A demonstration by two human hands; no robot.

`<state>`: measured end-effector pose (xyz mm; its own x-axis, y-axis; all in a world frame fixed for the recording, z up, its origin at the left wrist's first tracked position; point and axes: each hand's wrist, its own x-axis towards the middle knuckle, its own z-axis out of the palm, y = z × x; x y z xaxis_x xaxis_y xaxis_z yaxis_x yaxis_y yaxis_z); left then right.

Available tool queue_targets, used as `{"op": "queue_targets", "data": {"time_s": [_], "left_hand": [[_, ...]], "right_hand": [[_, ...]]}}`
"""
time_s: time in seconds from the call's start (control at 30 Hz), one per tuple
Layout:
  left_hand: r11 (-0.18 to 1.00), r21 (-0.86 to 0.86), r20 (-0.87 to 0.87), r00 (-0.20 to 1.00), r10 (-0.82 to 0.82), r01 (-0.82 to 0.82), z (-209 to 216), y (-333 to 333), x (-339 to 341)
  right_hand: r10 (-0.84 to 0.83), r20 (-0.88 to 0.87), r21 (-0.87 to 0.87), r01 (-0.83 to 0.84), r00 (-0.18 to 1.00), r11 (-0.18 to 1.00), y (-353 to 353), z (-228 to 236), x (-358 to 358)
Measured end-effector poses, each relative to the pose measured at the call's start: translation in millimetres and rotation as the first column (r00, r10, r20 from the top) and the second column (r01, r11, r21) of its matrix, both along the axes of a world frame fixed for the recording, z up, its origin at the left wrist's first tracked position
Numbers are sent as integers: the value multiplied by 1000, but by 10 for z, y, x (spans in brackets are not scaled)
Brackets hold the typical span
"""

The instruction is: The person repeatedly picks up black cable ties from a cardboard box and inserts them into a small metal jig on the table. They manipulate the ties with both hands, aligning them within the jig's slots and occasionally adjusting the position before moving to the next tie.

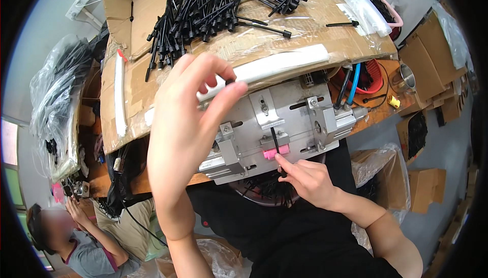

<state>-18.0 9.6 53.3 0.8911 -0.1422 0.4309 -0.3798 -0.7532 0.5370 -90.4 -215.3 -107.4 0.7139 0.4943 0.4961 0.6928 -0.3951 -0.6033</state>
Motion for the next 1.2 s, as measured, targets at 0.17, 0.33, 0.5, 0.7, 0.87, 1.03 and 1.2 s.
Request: {"op": "queue_targets", "data": {"time_s": [0.17, 0.33, 0.5, 0.7, 0.87, 1.03, 1.2], "left_hand": [[981, -156, 77, 988, 132, -119, -237, -194, -628], [991, -4, 53, 989, 137, -137, -958, -612, -1284], [976, 197, -93, 989, 115, -95, -1304, -909, -1247], [973, 224, -169, 980, 103, -64, -1289, -906, -1190], [962, 273, -127, 992, 10, 26, -1017, -773, -1043], [996, 87, 180, 983, -29, 14, -361, -690, 71], [973, 221, 32, 997, -73, 64, -160, -663, 815]], "right_hand": [[-8, -37, -88, 4, 999, 996, -64, 39, -1], [-14, 15, -63, 15, 1000, 998, -105, 374, 33], [-77, -28, 7, 77, 997, 997, -243, 465, 68], [-60, -138, 56, 68, 989, 996, -324, 581, 28], [-73, 13, 83, 72, 997, 994, -396, 581, 139], [-177, 432, 3, 195, 884, 981, -506, 1064, 1099], [-178, 646, -98, 311, 743, 945, -356, 1362, 2792]]}}
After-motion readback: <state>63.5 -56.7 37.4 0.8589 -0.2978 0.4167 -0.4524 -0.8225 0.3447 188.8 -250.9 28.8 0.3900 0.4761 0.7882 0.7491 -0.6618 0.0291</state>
